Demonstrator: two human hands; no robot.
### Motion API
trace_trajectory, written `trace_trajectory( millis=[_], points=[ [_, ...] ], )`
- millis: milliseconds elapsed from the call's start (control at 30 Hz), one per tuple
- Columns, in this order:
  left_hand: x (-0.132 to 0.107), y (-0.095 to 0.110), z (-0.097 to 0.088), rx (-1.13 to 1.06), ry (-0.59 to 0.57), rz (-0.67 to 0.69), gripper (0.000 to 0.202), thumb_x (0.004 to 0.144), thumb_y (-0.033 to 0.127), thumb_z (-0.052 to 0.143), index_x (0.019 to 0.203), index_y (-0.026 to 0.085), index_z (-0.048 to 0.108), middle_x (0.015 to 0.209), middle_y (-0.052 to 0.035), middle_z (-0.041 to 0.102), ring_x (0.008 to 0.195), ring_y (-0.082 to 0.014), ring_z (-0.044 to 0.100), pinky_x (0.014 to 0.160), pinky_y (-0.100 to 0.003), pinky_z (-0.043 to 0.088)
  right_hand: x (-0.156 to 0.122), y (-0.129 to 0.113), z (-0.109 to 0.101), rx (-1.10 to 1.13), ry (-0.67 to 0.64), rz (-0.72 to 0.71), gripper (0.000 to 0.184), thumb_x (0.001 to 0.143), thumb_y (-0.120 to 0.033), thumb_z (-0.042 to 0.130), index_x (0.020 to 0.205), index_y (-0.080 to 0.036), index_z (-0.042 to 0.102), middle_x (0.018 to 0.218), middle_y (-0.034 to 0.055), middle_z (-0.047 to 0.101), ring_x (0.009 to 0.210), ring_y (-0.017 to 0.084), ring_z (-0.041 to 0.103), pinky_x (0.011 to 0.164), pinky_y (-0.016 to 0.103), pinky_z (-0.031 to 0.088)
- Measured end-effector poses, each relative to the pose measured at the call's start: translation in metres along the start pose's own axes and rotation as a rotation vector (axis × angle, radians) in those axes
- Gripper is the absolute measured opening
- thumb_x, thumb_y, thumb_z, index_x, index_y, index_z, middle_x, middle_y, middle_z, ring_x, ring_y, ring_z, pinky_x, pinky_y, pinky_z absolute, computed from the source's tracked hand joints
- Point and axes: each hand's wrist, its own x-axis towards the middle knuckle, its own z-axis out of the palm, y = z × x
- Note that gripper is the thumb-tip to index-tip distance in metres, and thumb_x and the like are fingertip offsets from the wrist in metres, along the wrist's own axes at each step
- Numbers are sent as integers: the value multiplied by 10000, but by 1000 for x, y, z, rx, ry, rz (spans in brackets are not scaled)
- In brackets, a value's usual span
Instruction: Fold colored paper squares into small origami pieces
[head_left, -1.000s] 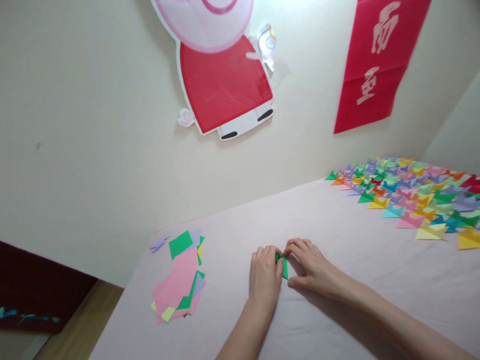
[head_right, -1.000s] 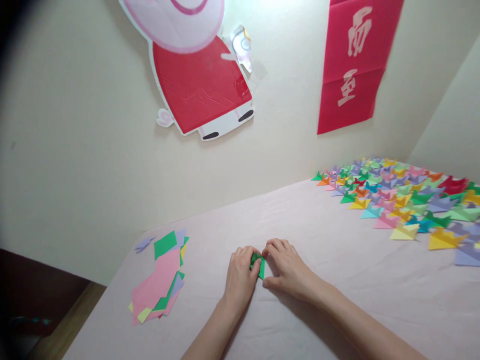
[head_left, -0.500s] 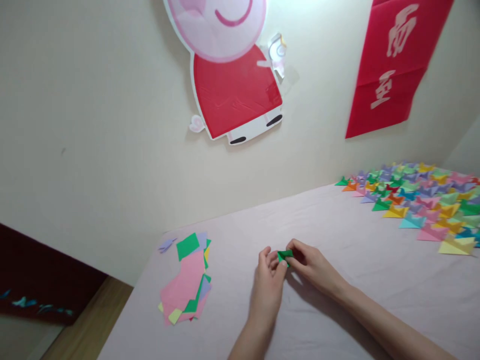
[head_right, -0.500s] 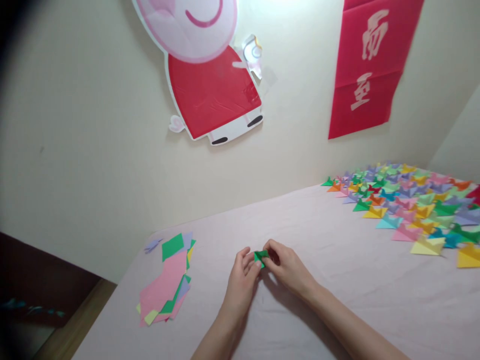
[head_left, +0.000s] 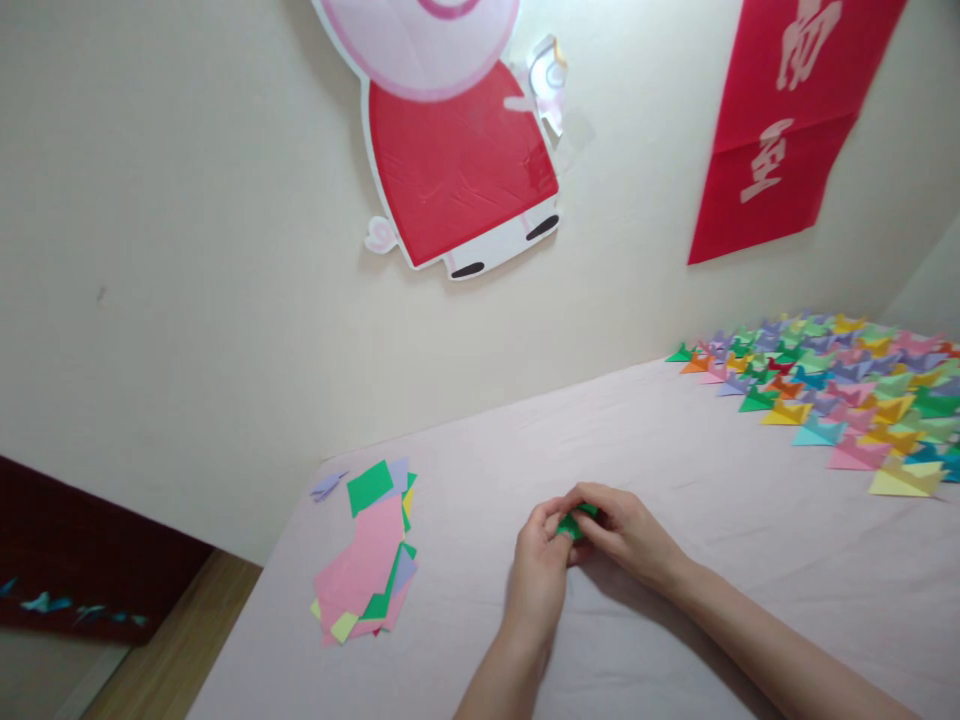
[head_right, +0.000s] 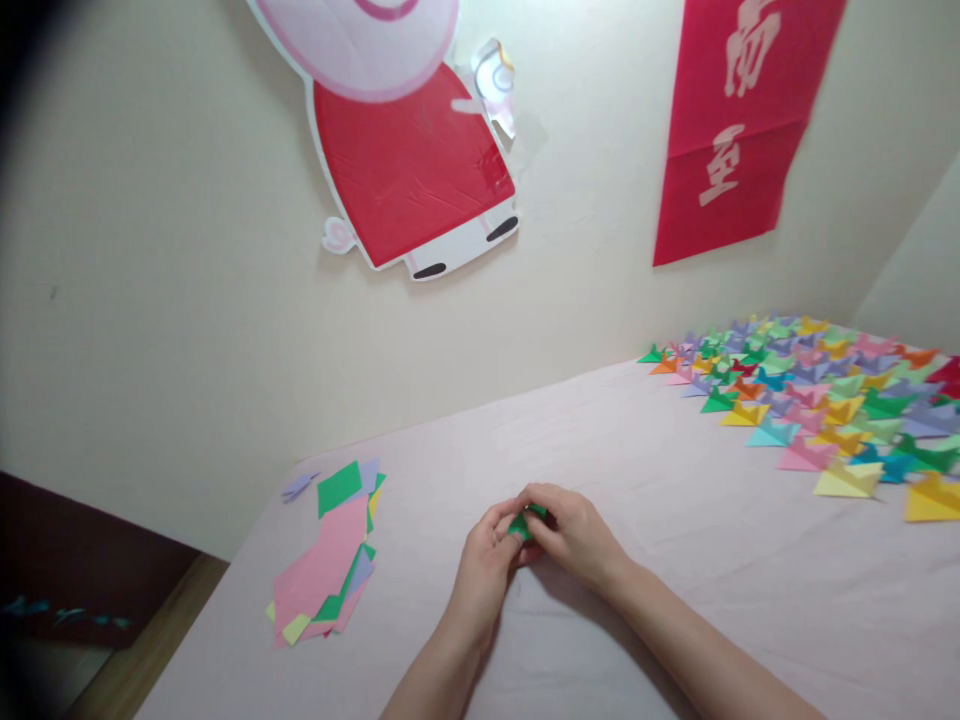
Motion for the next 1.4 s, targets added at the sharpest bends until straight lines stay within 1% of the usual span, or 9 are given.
trace_trajectory(
  millis=[133, 300, 400, 600, 800, 900, 1100, 1233, 1400],
  points=[
    [3, 4, -1, -8, 34, -65, 378, 744, 242, 619, 1103, 123, 622, 1001, -110, 731, 910, -214, 687, 760, -278, 524, 0, -1, -2, 60, -17, 14, 183, 868, -248, 496, 857, -205, 674, 813, 35, 703, 739, 182, 619, 675, 283, 456],
    [4, 1, -6, 55, 49, -47, 389, 815, 404, 629, 1069, 109, 645, 921, -100, 730, 861, -211, 691, 722, -278, 538, 1, 1, 0, 147, -3, 89, 219, 896, -309, 501, 840, -194, 679, 792, 32, 702, 728, 179, 626, 661, 276, 462],
    [5, -3, -9, 100, 59, -43, 411, 820, 439, 645, 1069, 111, 647, 871, -87, 730, 773, -197, 697, 669, -263, 534, 1, 2, 2, 220, 1, 106, 205, 884, -326, 516, 862, -189, 667, 796, 28, 695, 738, 180, 629, 662, 275, 470],
    [4, -6, -13, 171, 106, -38, 407, 832, 469, 659, 1076, 143, 652, 926, -88, 735, 799, -210, 709, 686, -276, 549, 0, 3, 2, 304, 7, 125, 232, 895, -383, 505, 884, -189, 631, 748, 10, 654, 698, 169, 611, 627, 265, 474],
    [2, -3, -11, 213, 136, -4, 357, 869, 471, 625, 1051, 165, 645, 904, -75, 735, 824, -212, 702, 719, -291, 550, -1, 3, 4, 256, 46, 92, 196, 901, -348, 498, 866, -201, 622, 771, 19, 665, 731, 171, 617, 663, 271, 482],
    [-1, 2, -9, 245, 145, 49, 358, 882, 487, 610, 1050, 171, 624, 887, -72, 733, 831, -213, 696, 727, -298, 549, -2, 5, 6, 230, 49, 89, 178, 895, -341, 514, 880, -205, 628, 783, 20, 672, 726, 169, 614, 665, 271, 482],
    [-6, 10, -6, 366, 130, 154, 229, 946, 397, 526, 999, 186, 596, 884, -61, 729, 856, -207, 693, 770, -303, 541, 0, 10, 7, 197, 89, 82, 187, 885, -374, 556, 819, -213, 626, 744, 14, 663, 711, 178, 618, 649, 271, 486],
    [-6, 10, -5, 431, 144, 167, 182, 953, 359, 512, 978, 200, 599, 884, -52, 730, 859, -206, 689, 764, -291, 521, 0, 11, 8, 171, 99, 63, 197, 896, -366, 555, 785, -216, 617, 738, 17, 644, 699, 177, 599, 647, 275, 476],
    [-5, 12, -4, 516, 163, 185, 182, 953, 348, 493, 939, 205, 605, 861, -44, 722, 789, -192, 679, 713, -267, 489, 0, 12, 9, 79, 98, 22, 197, 926, -335, 502, 780, -226, 577, 764, 22, 633, 703, 179, 580, 671, 290, 476]
  ],
)
